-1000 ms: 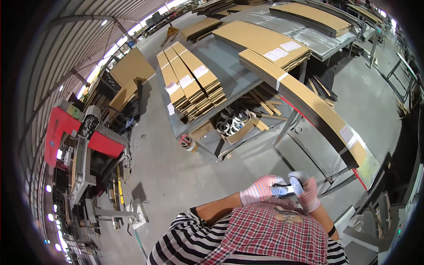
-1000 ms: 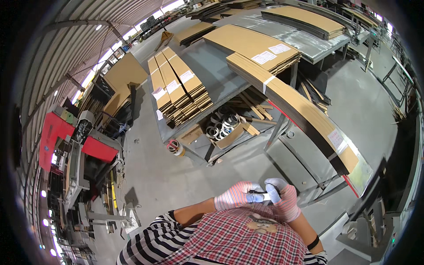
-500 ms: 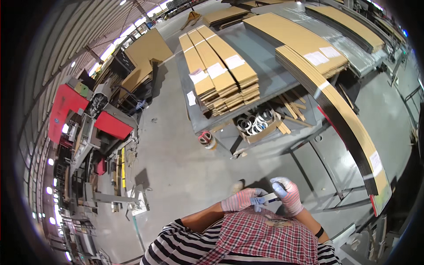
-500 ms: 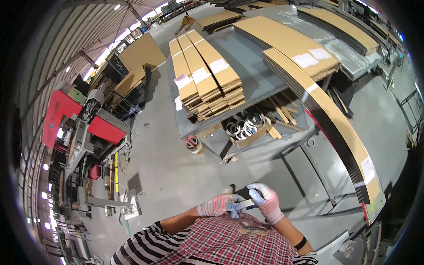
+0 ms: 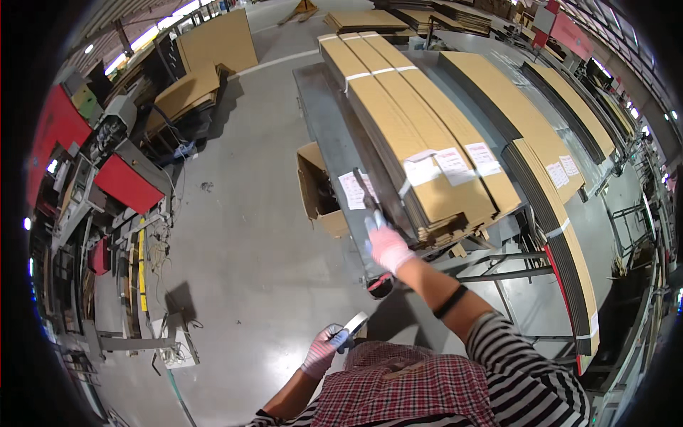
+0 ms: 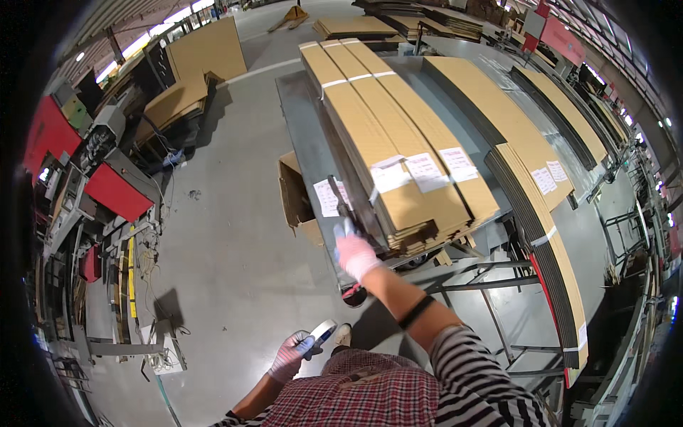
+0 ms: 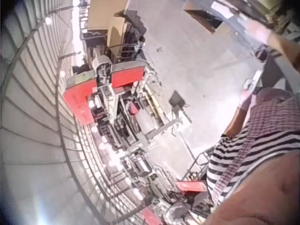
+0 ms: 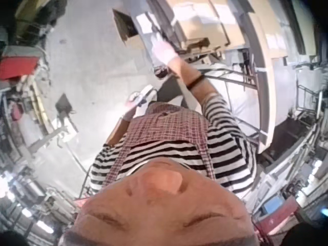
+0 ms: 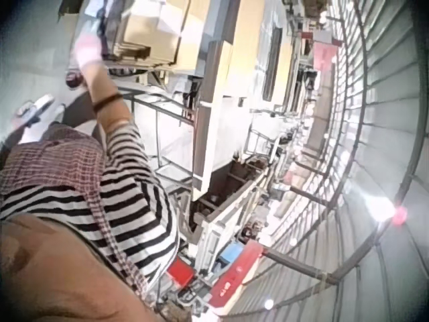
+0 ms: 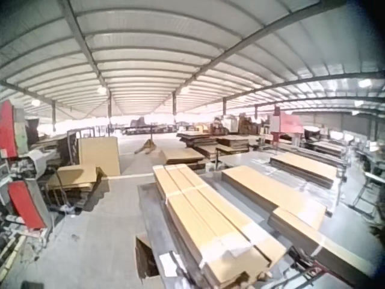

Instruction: Applying adhesive tape to the edges of long cardboard pieces in a manufacturing setting.

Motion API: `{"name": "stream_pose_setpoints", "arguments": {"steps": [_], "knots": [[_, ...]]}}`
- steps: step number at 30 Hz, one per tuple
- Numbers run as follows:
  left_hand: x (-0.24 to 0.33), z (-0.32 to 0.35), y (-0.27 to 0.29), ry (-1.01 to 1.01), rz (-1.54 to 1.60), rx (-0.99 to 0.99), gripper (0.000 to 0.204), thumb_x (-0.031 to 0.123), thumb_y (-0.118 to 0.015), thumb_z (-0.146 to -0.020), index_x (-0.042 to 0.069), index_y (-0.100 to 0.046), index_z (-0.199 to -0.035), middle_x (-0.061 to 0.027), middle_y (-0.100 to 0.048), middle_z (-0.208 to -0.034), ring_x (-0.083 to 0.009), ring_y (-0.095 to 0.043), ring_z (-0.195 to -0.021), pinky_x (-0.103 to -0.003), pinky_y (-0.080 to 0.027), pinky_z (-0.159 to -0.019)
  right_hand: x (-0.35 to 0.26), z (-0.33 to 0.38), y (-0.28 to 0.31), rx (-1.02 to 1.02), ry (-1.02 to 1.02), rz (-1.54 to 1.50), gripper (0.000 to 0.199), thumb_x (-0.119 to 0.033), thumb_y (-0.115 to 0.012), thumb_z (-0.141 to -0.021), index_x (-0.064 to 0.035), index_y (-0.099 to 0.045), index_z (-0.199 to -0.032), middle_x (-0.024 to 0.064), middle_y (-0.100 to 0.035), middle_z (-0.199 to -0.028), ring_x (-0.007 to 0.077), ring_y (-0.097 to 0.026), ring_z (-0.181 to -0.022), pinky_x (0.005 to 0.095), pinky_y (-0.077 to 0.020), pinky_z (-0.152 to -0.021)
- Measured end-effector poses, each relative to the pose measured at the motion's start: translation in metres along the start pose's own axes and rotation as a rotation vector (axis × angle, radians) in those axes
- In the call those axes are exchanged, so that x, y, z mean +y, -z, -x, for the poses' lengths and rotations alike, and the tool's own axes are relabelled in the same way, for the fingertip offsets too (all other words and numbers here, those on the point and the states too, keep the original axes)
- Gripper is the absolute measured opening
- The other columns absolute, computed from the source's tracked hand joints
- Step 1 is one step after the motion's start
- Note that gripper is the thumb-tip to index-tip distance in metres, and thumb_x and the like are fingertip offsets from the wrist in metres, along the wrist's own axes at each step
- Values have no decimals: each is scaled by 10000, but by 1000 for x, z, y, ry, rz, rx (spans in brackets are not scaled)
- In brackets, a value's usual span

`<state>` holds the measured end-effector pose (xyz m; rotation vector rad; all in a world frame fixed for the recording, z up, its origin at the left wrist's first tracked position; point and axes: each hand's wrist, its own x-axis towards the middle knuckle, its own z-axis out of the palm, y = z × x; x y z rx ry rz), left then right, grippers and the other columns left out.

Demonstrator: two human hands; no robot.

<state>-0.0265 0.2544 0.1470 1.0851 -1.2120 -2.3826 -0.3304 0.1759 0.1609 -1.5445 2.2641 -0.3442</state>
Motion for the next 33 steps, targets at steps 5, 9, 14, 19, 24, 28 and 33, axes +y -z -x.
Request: {"name": "stream_pose_setpoints", "arguments": {"steps": [5, 9, 14, 19, 24, 28, 33], "knots": [[4, 2, 20, 66, 136, -2, 188, 237, -590, -926, 49, -592, -924, -28, -627, -803, -65, -518, -663, -219, -428, -616, -3, -109, -36, -53, -258, 409, 518, -114, -510, -855, -62, -378, -1353, 243, -509, -1240, 332, -609, -1033, 399, -513, -841], [28, -9, 14, 140, 222, -106, 179, 232, -585, -932, 53, -596, -936, -6, -596, -817, -52, -481, -677, -214, -432, -639, 55, -147, -77, 24, -388, 365, 442, -137, -484, -891, -67, -399, -1318, 242, -533, -1198, 339, -605, -1044, 436, -501, -865], [74, -38, 3, 0, 27, -55, 221, 264, -594, -915, 50, -589, -969, -13, -641, -815, -69, -529, -688, -208, -422, -632, 107, -122, -79, 327, -295, -522, 526, -86, -612, -825, -106, -372, -1293, 100, -588, -988, 184, -594, -705, 374, -473, -471], [112, -41, 10, -216, 4, 99, 230, 259, -649, -886, 35, -610, -918, -54, -665, -825, -71, -553, -643, -211, -453, -607, -25, 41, 53, 109, 29, -1633, 479, 1, -544, -829, -70, -422, -1287, 39, -543, -843, 80, -518, -648, 225, -438, -554], [153, -38, -47, -311, -92, 96, 196, 178, -639, -890, 6, -616, -982, -59, -665, -839, -93, -604, -718, -239, -500, -671, -25, 111, 142, -455, 1, -1100, 511, -86, -646, -838, -30, -440, -1302, 46, -603, -866, 55, -541, -603, 204, -447, -578], [168, -31, -84, -361, -199, 75, 202, 93, -608, -895, -14, -609, -1066, -58, -667, -885, -107, -625, -782, -258, -520, -731, -2, 133, 133, 0, 603, -284, 528, -270, -554, -915, -156, -387, -1402, 228, -624, -1047, 338, -648, -769, 418, -530, -637], [166, -37, -103, -366, -331, 83, 213, 62, -597, -890, -16, -604, -1088, -72, -668, -921, -117, -630, -781, -263, -526, -745, -4, 145, 151, -79, 533, 41, 493, -301, -450, -947, -237, -345, -1425, 264, -586, -1088, 356, -641, -761, 425, -532, -622]]}}
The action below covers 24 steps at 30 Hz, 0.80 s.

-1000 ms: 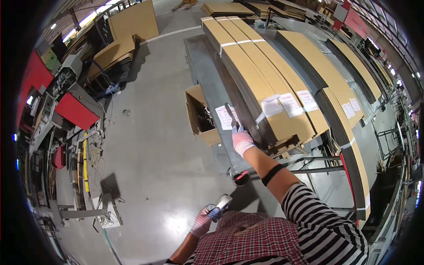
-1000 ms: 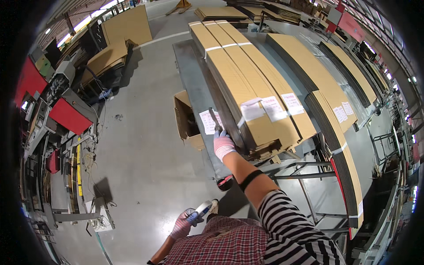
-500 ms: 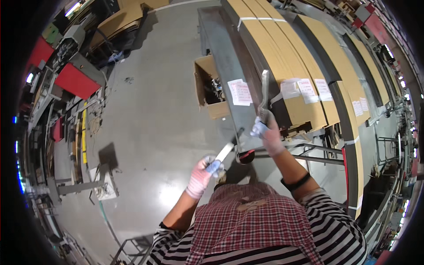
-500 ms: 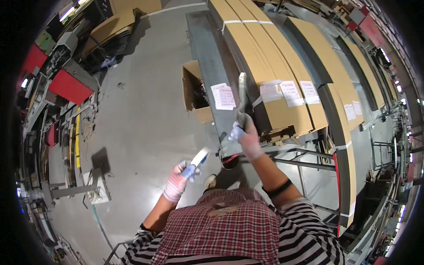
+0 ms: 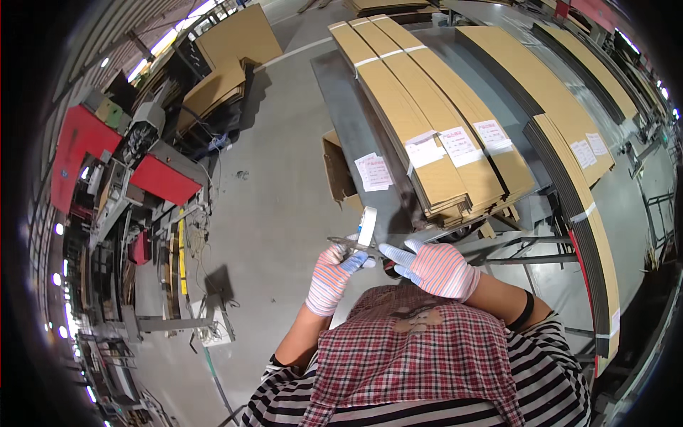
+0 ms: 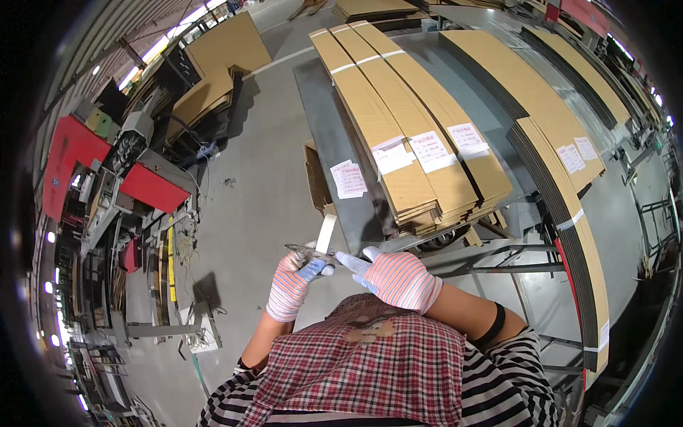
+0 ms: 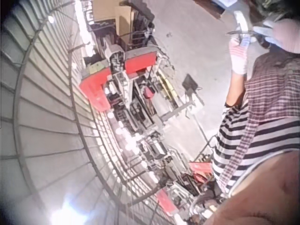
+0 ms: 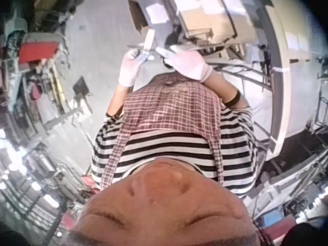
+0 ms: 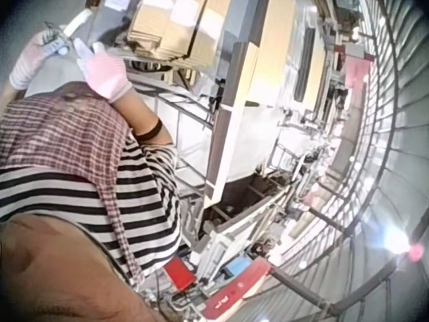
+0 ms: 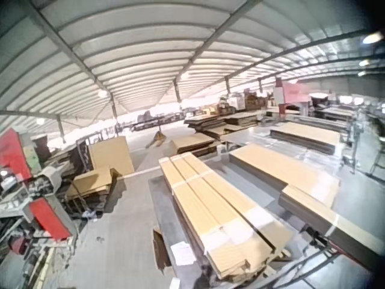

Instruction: Applying adhesive tape to the edges of long cardboard pieces in a manufacturing setting.

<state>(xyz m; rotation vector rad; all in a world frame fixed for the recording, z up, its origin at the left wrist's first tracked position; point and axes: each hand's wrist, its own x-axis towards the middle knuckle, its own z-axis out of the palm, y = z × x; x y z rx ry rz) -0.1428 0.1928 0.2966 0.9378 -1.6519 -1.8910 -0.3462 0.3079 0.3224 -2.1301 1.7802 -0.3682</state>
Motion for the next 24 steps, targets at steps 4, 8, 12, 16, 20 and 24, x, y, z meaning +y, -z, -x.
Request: {"name": "stream_pose_setpoints", "arguments": {"steps": [4, 8, 12, 16, 20, 24], "knots": [[-3, -2, -7, 35, 82, 58, 161, 72, -581, -901, -12, -609, -1036, -77, -667, -911, -128, -630, -759, -272, -529, -748, 7, 2, 3, 20, 18, 53, 511, -271, -454, -944, -239, -322, -1437, 250, -583, -1060, 332, -640, -684, 429, -521, -560], [-6, 0, -6, 74, 62, 114, 132, 83, -574, -907, -8, -617, -995, -70, -668, -903, -127, -626, -735, -275, -529, -734, 6, 2, 1, 20, 27, 96, 545, -228, -480, -920, -230, -318, -1441, 238, -579, -1022, 330, -637, -684, 420, -520, -560], [-7, 3, -3, 20, 47, 110, 163, 95, -575, -907, -13, -625, -1020, -70, -672, -896, -121, -624, -719, -269, -526, -713, 6, -3, 2, -32, 29, 30, 573, -205, -498, -897, -220, -316, -1440, 238, -578, -1033, 326, -641, -702, 408, -520, -568], [12, 17, -4, 5, 70, 96, 228, 109, -575, -908, -21, -621, -1089, -70, -676, -898, -110, -620, -709, -259, -521, -694, 36, -11, -10, 182, -70, 141, 524, -215, -497, -904, -203, -366, -1412, 252, -568, -1068, 339, -640, -711, 417, -527, -605], [2, 18, 2, 20, 88, 114, 229, 104, -575, -907, -21, -621, -1093, -67, -678, -896, -106, -618, -704, -253, -520, -690, 18, -10, 8, 144, -40, 127, 512, -283, -487, -927, -209, -357, -1417, 263, -599, -1022, 328, -643, -704, 400, -534, -601], [-9, 15, 6, -16, 152, 123, 214, 101, -579, -905, -19, -624, -1077, -62, -675, -899, -107, -617, -703, -253, -520, -694, -8, -13, -8, -3, 64, 125, 511, -265, -477, -929, -252, -349, -1423, 215, -586, -1002, 315, -637, -685, 411, -522, -547]]}}
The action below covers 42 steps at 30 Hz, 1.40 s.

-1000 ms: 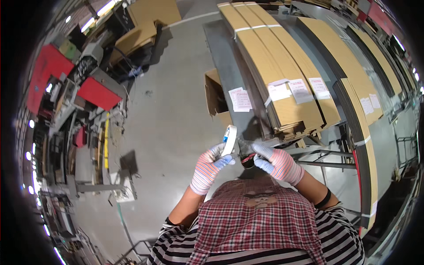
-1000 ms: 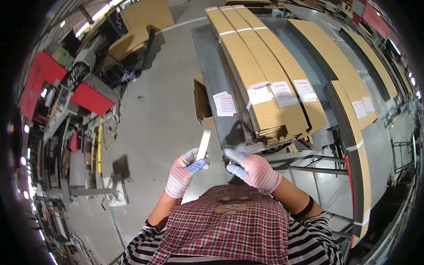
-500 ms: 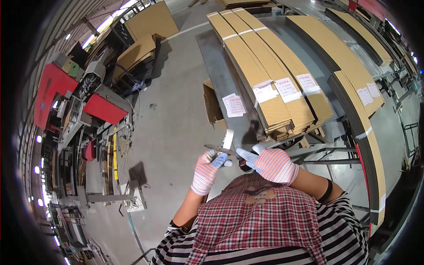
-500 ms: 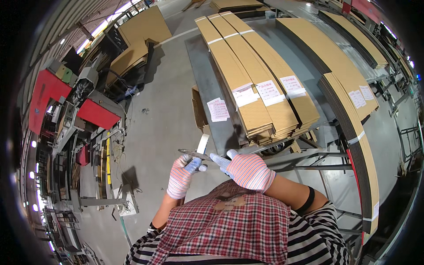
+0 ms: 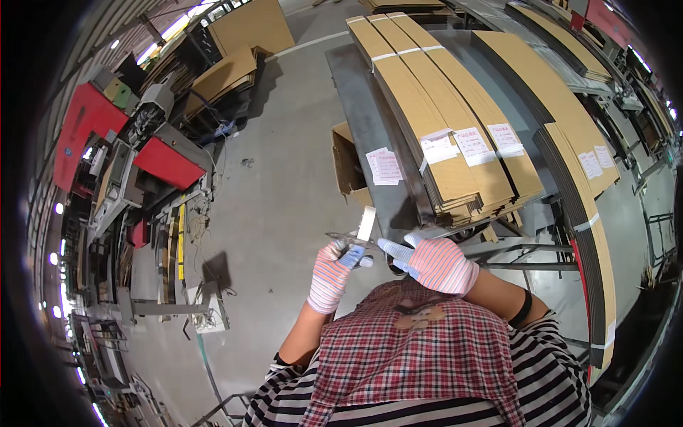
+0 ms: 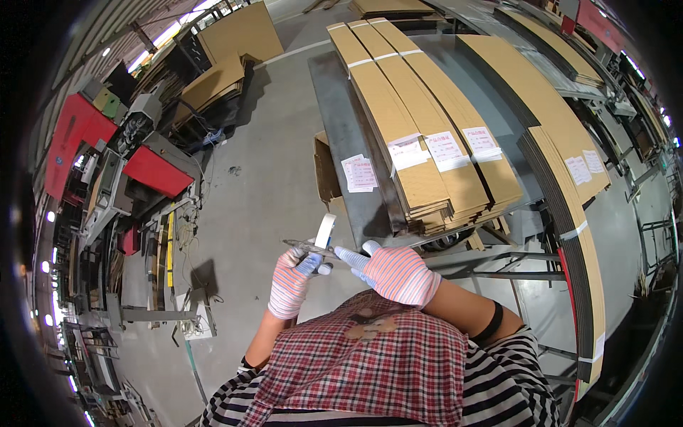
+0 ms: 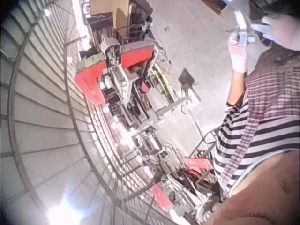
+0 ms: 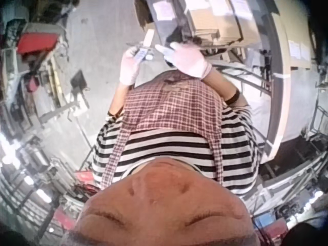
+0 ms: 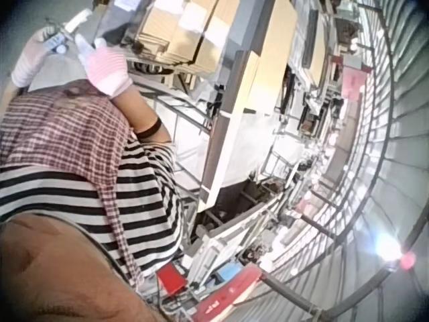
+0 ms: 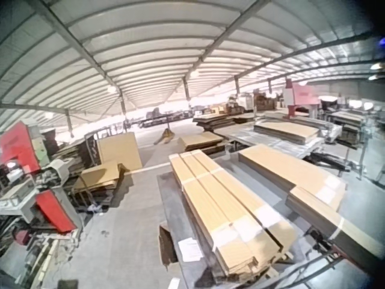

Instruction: Applying adhesive tape to the edges of long cardboard pieces in a manufacturing setting.

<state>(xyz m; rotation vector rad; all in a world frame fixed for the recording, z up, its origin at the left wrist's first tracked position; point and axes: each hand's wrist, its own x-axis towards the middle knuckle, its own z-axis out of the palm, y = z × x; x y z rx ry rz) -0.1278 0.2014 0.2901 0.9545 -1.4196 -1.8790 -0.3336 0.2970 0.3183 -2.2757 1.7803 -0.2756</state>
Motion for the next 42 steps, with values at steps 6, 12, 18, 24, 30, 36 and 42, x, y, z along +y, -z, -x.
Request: {"name": "stream_pose_setpoints", "arguments": {"steps": [6, 12, 18, 24, 30, 36, 42], "knots": [[6, -1, 1, 7, -160, 10, 188, 98, -576, -908, -12, -637, -1047, -57, -672, -888, -105, -617, -704, -250, -517, -685, -1, -4, -2, -22, -58, -28, 508, -283, -463, -934, -253, -338, -1426, 214, -581, -1001, 324, -639, -747, 422, -525, -584], [10, 4, 1, 15, -41, 13, 226, 137, -582, -908, -10, -636, -1071, -72, -674, -898, -109, -605, -685, -251, -513, -683, 62, -17, -46, 414, -185, -228, 492, -250, -490, -942, -168, -357, -1409, 231, -615, -1026, 325, -632, -801, 395, -523, -713], [-12, -3, 15, 7, 141, 124, 167, 127, -587, -898, 9, -629, -1009, -69, -661, -862, -112, -576, -648, -289, -527, -700, 43, -59, -83, 80, -640, -1115, 560, -176, -536, -923, -130, -293, -1425, 135, -579, -835, 194, -552, -547, 337, -488, -529], [-34, 5, 34, 32, 286, 181, 98, 141, -619, -885, 44, -609, -881, -57, -628, -770, -131, -527, -576, -400, -519, -825, 100, -118, -205, 310, -768, -576, 554, -321, -502, -924, -139, -305, -1409, 206, -554, -1176, 348, -555, -1060, 379, -444, -902], [-64, 11, 54, 103, 385, 38, 151, 197, -656, -878, 69, -625, -806, -44, -654, -753, -71, -521, -577, -210, -429, -598, 104, -134, -219, -193, -766, -135, 467, -122, -410, -914, -129, -369, -1380, 209, -494, -1300, 346, -509, -1186, 424, -455, -945], [-57, 4, 56, 178, 200, -91, 176, 225, -685, -848, 82, -620, -769, -10, -636, -693, -41, -482, -561, -194, -376, -548, 33, -87, -100, 473, -176, -596, 274, -140, -567, -893, -24, -560, -1141, 188, -560, -1163, 323, -571, -1032, 393, -449, -910], [-58, -13, 34, 205, -36, -492, 396, 448, -702, -787, 65, -614, -738, -11, -623, -663, -42, -475, -557, -193, -365, -518, -1, 6, -54, -55, -118, -1193, 310, -290, -510, -947, 3, -606, -910, 49, -581, -688, 152, -561, -673, 290, -444, -661]]}}
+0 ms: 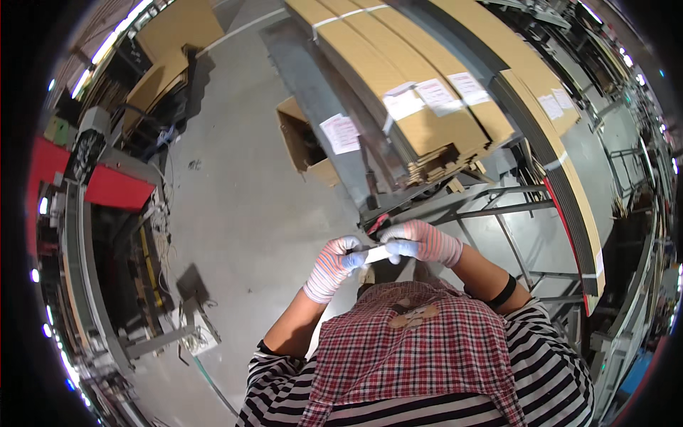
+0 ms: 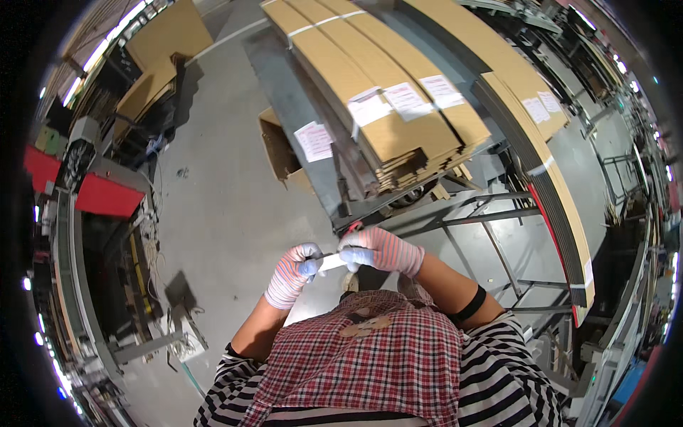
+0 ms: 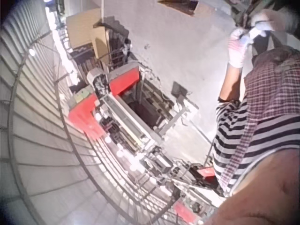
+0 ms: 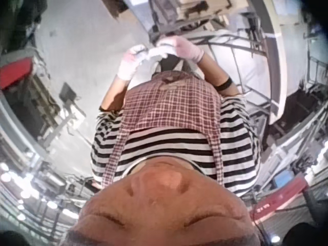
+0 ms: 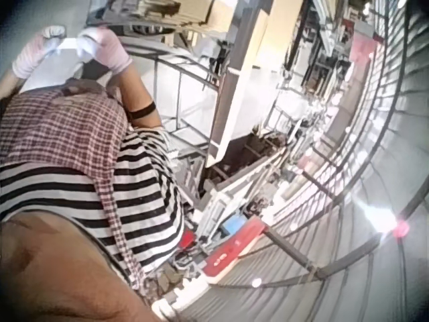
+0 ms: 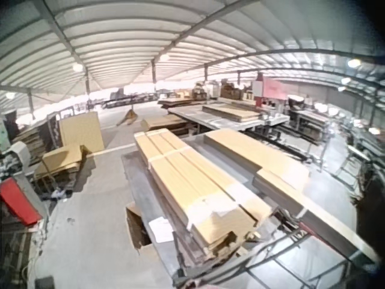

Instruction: Applying adhesive tape to the edges of long cardboard pieces in a manufacturing setting.

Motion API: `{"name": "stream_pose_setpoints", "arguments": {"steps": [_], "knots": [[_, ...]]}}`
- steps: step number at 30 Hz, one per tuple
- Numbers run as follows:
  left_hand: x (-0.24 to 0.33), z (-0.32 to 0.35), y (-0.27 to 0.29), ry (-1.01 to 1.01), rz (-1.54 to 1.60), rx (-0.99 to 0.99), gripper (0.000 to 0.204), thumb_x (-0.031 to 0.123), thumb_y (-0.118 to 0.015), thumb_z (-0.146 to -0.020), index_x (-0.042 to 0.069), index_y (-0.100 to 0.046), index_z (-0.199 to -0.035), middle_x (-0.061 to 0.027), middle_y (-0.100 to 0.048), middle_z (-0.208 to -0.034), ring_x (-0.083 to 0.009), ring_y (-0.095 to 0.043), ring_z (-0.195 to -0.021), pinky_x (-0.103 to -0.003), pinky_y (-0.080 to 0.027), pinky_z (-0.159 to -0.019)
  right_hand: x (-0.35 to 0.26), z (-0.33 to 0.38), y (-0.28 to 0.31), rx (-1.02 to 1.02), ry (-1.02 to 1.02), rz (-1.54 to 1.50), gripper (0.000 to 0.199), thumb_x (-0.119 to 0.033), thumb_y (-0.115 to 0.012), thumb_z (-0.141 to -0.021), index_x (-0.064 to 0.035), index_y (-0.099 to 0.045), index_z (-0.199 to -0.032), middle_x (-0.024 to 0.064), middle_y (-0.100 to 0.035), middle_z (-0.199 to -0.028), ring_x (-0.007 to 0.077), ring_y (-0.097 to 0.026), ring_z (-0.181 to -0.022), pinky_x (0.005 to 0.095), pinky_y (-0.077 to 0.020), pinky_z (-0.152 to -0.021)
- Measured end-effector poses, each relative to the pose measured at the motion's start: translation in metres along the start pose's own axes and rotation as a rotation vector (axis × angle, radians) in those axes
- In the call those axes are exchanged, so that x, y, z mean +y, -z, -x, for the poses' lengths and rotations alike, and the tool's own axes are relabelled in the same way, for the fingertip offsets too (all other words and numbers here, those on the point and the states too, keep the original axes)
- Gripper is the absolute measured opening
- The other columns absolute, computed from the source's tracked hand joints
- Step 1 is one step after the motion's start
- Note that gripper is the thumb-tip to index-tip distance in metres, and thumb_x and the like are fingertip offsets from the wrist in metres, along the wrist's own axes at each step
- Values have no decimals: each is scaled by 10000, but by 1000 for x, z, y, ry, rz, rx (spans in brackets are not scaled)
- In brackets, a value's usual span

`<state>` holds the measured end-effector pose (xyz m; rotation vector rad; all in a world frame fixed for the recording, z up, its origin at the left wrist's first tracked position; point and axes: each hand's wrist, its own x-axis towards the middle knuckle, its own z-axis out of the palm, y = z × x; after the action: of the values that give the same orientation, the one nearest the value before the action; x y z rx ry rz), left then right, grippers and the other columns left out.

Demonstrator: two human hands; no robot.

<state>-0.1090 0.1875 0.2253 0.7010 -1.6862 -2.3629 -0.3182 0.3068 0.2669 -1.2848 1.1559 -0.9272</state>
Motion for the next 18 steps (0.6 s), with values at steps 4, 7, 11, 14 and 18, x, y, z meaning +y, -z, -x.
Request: {"name": "stream_pose_setpoints", "arguments": {"steps": [4, 7, 11, 14, 18], "knots": [[2, -22, -38, -81, 308, -309, 395, 401, -684, -818, 9, -639, -823, -79, -658, -792, -106, -565, -665, -226, -430, -597, 9, 67, 3, 177, 94, -259, 333, -319, -527, -946, -15, -592, -826, 28, -588, -730, 126, -545, -704, 276, -431, -667], [27, -34, -93, 109, 39, -401, 354, 325, -684, -828, -14, -656, -925, -92, -670, -859, -115, -583, -699, -227, -447, -624, 14, 129, 20, 220, 106, -304, 329, -318, -542, -941, -25, -587, -797, 27, -598, -769, 123, -533, -717, 276, -425, -677], [17, -60, -183, 104, -297, -558, 288, 233, -698, -803, 6, -666, -978, -56, -678, -856, -88, -577, -690, -224, -457, -622, 24, 224, 34, 274, 185, -319, 268, -276, -568, -937, -43, -600, -808, 14, -585, -785, 85, -484, -692, 252, -404, -645], [-9, -74, -255, 151, -341, -553, 286, 305, -734, -761, 38, -660, -833, -8, -635, -736, -64, -519, -633, -213, -399, -579, 58, 295, 38, 372, 159, -353, 259, -313, -580, -936, -56, -610, -926, -46, -537, -724, 53, -463, -668, 209, -384, -596], [-41, -92, -352, 57, -385, -580, 389, 438, -720, -764, 71, -607, -702, 20, -570, -657, -58, -466, -599, -216, -348, -555, 60, 382, 40, 528, 38, -371, 288, -334, -606, -918, -47, -617, -937, -47, -545, -731, 41, -465, -672, 195, -380, -588]]}}
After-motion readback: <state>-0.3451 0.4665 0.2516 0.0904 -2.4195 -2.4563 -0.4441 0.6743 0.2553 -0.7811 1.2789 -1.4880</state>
